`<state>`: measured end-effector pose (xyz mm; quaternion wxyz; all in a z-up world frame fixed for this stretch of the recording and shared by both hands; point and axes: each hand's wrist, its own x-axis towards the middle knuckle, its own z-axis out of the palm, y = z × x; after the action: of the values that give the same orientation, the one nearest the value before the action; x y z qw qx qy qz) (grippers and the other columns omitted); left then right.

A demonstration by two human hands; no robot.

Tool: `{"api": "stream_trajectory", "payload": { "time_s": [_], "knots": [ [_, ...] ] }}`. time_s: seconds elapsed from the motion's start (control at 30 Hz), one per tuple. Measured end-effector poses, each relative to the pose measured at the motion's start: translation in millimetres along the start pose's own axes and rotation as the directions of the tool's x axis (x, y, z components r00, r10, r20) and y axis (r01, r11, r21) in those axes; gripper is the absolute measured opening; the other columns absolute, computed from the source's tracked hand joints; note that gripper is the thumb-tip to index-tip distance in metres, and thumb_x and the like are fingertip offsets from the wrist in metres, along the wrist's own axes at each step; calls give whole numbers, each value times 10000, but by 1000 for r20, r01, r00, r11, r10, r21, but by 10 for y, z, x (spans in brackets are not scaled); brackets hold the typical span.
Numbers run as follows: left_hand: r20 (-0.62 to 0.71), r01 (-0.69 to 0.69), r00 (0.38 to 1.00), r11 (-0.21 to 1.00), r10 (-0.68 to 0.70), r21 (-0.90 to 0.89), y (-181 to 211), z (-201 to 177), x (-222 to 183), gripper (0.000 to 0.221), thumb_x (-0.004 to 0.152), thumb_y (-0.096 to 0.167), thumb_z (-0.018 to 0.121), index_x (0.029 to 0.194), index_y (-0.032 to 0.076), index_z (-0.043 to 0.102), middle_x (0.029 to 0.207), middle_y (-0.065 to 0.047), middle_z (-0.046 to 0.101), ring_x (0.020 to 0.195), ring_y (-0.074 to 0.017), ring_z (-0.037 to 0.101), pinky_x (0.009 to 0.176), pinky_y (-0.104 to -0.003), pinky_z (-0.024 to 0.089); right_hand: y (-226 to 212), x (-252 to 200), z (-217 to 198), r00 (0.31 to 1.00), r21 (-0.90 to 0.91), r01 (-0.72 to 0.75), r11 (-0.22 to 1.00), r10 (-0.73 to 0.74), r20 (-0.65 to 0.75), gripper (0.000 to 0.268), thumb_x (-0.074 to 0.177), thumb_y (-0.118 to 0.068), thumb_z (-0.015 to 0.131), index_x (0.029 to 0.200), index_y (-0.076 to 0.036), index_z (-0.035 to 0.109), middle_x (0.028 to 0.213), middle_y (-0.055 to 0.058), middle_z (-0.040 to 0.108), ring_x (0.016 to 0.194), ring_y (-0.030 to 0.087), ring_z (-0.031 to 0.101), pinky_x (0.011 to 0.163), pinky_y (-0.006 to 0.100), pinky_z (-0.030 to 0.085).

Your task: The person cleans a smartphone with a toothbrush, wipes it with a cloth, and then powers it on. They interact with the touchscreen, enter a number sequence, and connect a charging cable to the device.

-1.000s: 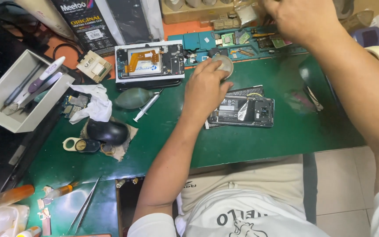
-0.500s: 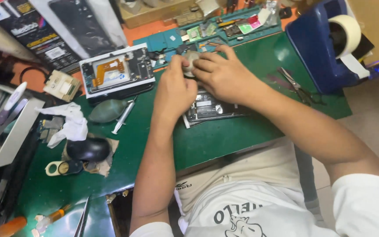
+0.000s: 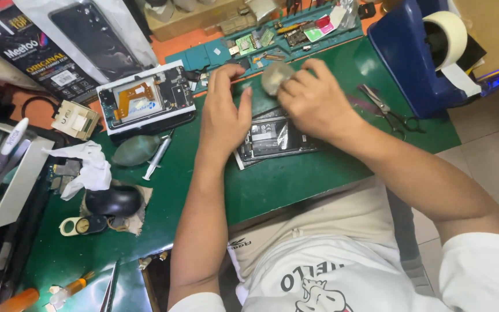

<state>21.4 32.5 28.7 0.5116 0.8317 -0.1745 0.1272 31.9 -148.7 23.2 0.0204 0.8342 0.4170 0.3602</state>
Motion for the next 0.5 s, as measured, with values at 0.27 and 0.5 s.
{"api": "stream_trajectory", "payload": {
  "time_s": [0.27,0.5],
  "knots": [
    [377,-101,925,985,41,143,115,9,-50,448,670,426,672,982,133,542,984,7,557,945,-177,497,775,-338,296,664,-712,-121,971,-400,-128,907,197,134,172,792,-73,567,635,-140,542,637,-39,519,668,169,441,715,306,347],
    [629,-98,770,955,-105,280,144,106,-80,900,423,528,784,1194,210,444,1126,12,485,980,-206,408,703,-343,201,520,-863,-634,780,-178,-458,871,490,389,242,797,-89,588,1029,-21,599,912,125,559,741,301,504,627,386,457]
  ]
}}
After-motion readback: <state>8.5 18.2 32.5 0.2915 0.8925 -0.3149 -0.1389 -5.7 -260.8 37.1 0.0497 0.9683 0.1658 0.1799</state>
